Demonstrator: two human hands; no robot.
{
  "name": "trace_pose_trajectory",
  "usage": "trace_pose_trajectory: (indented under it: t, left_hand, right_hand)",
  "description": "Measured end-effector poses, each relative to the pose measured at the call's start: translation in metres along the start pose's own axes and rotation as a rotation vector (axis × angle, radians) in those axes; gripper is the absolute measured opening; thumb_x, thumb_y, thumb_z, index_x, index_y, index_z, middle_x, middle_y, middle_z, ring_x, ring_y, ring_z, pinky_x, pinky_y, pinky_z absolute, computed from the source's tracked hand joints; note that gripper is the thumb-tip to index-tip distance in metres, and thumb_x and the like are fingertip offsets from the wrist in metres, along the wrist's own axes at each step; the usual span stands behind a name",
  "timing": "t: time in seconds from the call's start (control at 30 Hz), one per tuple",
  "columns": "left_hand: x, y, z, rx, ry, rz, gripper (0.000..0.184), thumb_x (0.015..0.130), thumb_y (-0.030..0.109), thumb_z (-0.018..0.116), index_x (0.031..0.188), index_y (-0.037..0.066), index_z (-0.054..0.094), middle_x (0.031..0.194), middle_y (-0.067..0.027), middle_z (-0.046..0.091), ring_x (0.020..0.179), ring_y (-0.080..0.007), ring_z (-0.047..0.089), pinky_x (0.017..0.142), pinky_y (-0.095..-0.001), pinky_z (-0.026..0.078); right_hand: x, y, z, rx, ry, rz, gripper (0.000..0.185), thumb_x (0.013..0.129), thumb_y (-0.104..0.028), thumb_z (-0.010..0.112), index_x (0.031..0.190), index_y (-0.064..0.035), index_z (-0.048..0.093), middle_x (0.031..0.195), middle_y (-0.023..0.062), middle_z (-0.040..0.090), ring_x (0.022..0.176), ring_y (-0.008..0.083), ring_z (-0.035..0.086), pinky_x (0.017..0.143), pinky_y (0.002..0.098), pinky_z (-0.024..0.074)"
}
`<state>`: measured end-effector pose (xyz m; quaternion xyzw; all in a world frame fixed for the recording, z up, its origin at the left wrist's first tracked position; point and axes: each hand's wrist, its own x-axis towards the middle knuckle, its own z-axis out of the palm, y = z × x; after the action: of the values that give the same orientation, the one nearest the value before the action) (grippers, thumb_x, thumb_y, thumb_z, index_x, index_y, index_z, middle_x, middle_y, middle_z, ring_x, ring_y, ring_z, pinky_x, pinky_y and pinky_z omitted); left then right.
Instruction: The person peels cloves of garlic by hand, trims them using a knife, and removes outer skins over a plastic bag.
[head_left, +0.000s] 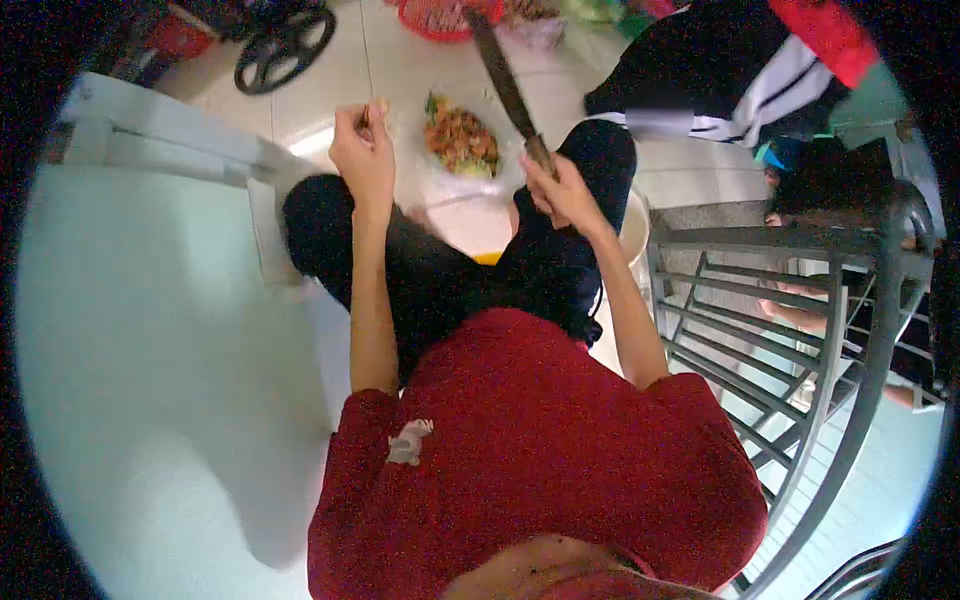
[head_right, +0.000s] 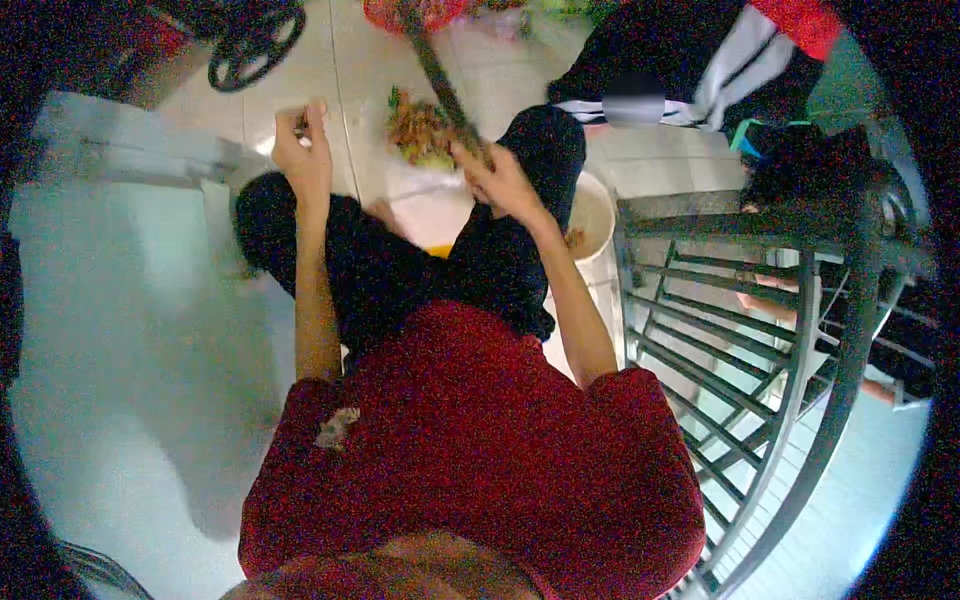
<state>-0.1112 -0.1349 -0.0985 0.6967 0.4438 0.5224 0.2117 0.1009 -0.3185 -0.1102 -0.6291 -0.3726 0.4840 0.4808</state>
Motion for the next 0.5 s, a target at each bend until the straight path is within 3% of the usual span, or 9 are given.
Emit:
trace_pose_trajectory:
  t: [0.07,0.2,0.23,0.3,0.37,0.43,0.47,0.5]
  left_hand:
    - [-0.016,-0.019,0.016,-0.075,0.012,-0.118,0.022,0.096,0.022,0.066,0.093,0.0,0.065,0.08,-0.0104,0.07,0.07,-0.0167,0.066,0.066,-0.03,0.051]
    - [-0.043,-0.071,0.068,-0.158,-0.082,-0.321,0.024,0.094,0.017,0.068,0.095,-0.006,0.065,0.084,-0.0132,0.073,0.078,-0.0182,0.071,0.07,-0.0315,0.056]
    - [-0.046,-0.083,0.085,-0.178,-0.083,-0.385,0.025,0.093,0.018,0.069,0.094,-0.007,0.066,0.085,-0.0142,0.074,0.076,-0.0188,0.071,0.07,-0.032,0.056]
    - [-0.055,-0.128,0.126,-0.103,-0.125,-0.472,0.028,0.091,0.02,0.072,0.094,-0.008,0.068,0.084,-0.0154,0.074,0.073,-0.0199,0.072,0.069,-0.032,0.056]
    - [-0.071,-0.198,0.174,-0.026,-0.199,-0.572,0.031,0.089,0.022,0.074,0.093,-0.009,0.069,0.084,-0.0166,0.074,0.07,-0.021,0.072,0.069,-0.0321,0.056]
    - [-0.1,-0.271,0.209,-0.028,-0.174,-0.853,0.036,0.084,0.026,0.08,0.091,-0.009,0.071,0.08,-0.0178,0.073,0.064,-0.0231,0.071,0.065,-0.0329,0.056]
    - [-0.144,-0.356,0.234,-0.052,-0.22,-0.738,0.036,0.082,0.025,0.082,0.09,-0.007,0.071,0.077,-0.0163,0.073,0.061,-0.022,0.07,0.06,-0.0328,0.056]
    - [-0.151,-0.352,0.232,-0.033,-0.235,-0.783,0.036,0.082,0.025,0.082,0.09,-0.007,0.071,0.077,-0.0163,0.073,0.061,-0.022,0.07,0.06,-0.0328,0.056]
  right_hand:
    - [0.022,0.018,-0.002,-0.078,0.021,-0.027,0.038,0.1,-0.04,0.06,0.082,-0.0084,0.05,0.062,-0.0036,0.047,0.049,0.0077,0.048,0.046,0.0257,0.0391]
    - [0.121,0.094,0.008,-0.199,0.018,0.056,0.035,0.1,-0.036,0.06,0.091,-0.0023,0.059,0.071,0.0021,0.058,0.062,0.0106,0.057,0.057,0.0277,0.0466]
    - [0.155,0.146,0.017,-0.273,0.157,-0.102,0.037,0.099,-0.037,0.061,0.097,0.0,0.062,0.076,0.0063,0.062,0.068,0.0135,0.061,0.061,0.0299,0.0484]
    - [0.183,0.18,0.033,-0.341,0.295,-0.252,0.041,0.097,-0.038,0.063,0.104,0.0022,0.065,0.081,0.0105,0.067,0.074,0.0163,0.065,0.065,0.0321,0.0502]
    - [0.197,0.198,0.057,-0.383,0.409,-0.026,0.05,0.095,-0.044,0.063,0.114,0.0019,0.065,0.088,0.0185,0.069,0.084,0.0223,0.068,0.072,0.0359,0.0519]
    - [0.201,0.225,0.072,-0.478,0.399,0.155,0.051,0.093,-0.048,0.062,0.109,0.0008,0.066,0.084,0.0195,0.069,0.081,0.0251,0.069,0.071,0.038,0.0519]
    - [0.204,0.247,0.077,-0.593,0.383,0.298,0.053,0.092,-0.051,0.061,0.104,-0.0004,0.068,0.081,0.0205,0.069,0.078,0.0279,0.069,0.07,0.0402,0.0518]
    - [0.197,0.259,0.08,-0.601,0.356,0.342,0.053,0.092,-0.051,0.061,0.104,-0.0003,0.068,0.081,0.0205,0.069,0.078,0.0279,0.069,0.07,0.0402,0.0518]
